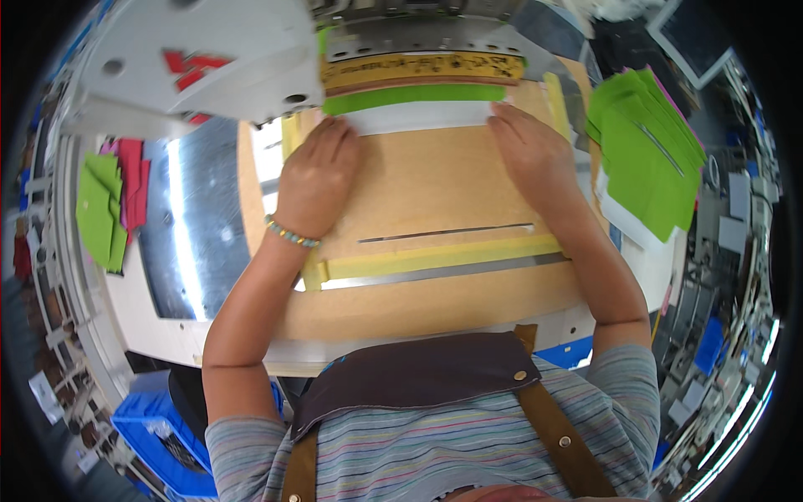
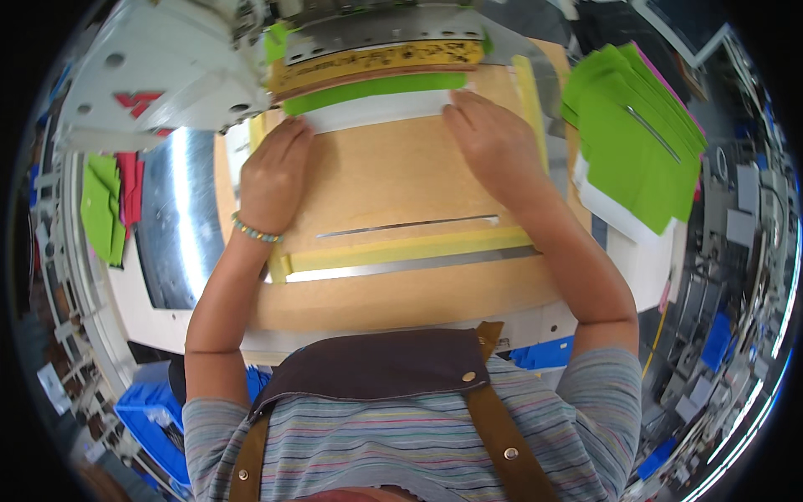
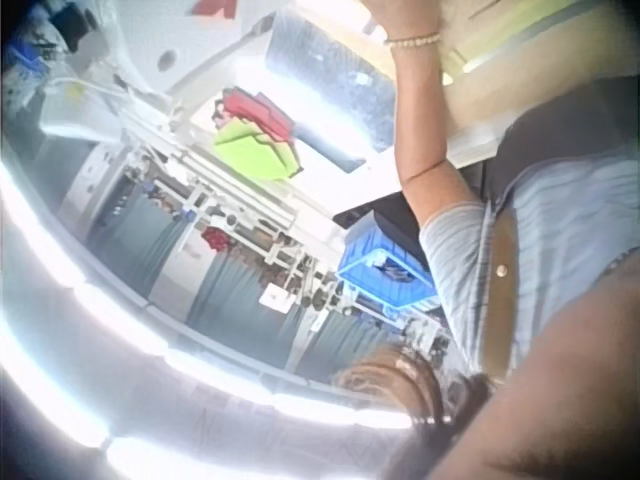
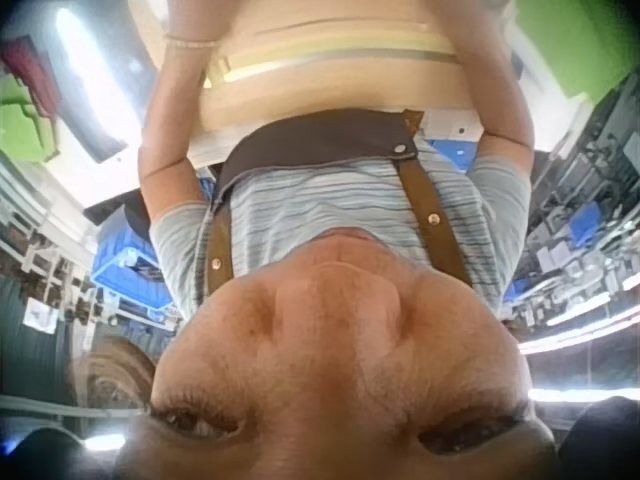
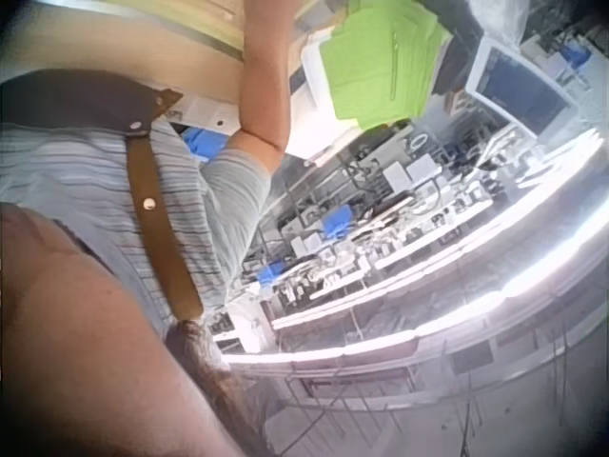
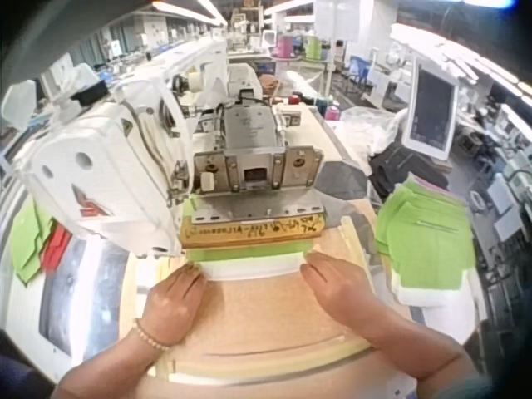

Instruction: The person sews several green and white fabric panels together using an industrial sewing machine.

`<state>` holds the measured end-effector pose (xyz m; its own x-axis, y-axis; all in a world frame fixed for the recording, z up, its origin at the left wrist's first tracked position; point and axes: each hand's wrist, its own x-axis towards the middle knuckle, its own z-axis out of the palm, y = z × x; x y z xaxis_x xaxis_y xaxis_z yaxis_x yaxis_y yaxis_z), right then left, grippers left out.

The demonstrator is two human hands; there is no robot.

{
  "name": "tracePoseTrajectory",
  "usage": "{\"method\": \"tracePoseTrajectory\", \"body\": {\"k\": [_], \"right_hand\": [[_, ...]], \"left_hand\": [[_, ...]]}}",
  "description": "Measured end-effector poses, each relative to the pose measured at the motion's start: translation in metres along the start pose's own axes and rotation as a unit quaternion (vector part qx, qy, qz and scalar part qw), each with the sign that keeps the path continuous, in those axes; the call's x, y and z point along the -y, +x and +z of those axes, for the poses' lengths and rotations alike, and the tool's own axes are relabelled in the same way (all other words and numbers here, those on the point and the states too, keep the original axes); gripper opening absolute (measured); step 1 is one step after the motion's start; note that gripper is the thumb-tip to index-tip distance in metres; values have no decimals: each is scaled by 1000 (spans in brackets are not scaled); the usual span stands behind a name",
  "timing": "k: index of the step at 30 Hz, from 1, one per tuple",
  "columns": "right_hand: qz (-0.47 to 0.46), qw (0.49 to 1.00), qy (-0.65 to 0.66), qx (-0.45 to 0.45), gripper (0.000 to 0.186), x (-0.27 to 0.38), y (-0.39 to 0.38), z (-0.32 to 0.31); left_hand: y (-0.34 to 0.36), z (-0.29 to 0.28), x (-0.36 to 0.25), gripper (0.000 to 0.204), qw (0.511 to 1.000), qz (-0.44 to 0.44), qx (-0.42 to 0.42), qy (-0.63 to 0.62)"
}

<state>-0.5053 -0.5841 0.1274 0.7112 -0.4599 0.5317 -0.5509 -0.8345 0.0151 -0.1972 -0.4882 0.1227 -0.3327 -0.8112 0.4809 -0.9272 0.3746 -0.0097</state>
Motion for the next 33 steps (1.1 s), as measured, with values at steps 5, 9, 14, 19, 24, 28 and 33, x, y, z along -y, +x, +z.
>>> {"method": "tracePoseTrajectory", "body": {"k": [5,9,14,19,24,28,33], "right_hand": [[31,999,-7,21,21,1,0,1],[28,999,-4,23,23,4,5,-1],[23,999,-18,25,22,5,5,-2],[20,999,-14,25,22,4,7,-1],[16,999,-24,20,20,5,6,-4],[-10,1000,-7,16,21,0,2,-8],[-17,999,7,33,24,-1,4,-10]], "left_hand": [[-1,5,-2,26,1000,-12,-11,0],[-3,4,-1,27,1000,-18,-14,4],[-3,4,0,27,1000,-16,-12,7],[-3,3,1,27,1000,-20,-13,4],[-2,1,0,28,1000,-23,-9,-6],[0,0,-2,26,1000,-13,6,0],[-1,0,0,27,1000,-5,11,0]]}}
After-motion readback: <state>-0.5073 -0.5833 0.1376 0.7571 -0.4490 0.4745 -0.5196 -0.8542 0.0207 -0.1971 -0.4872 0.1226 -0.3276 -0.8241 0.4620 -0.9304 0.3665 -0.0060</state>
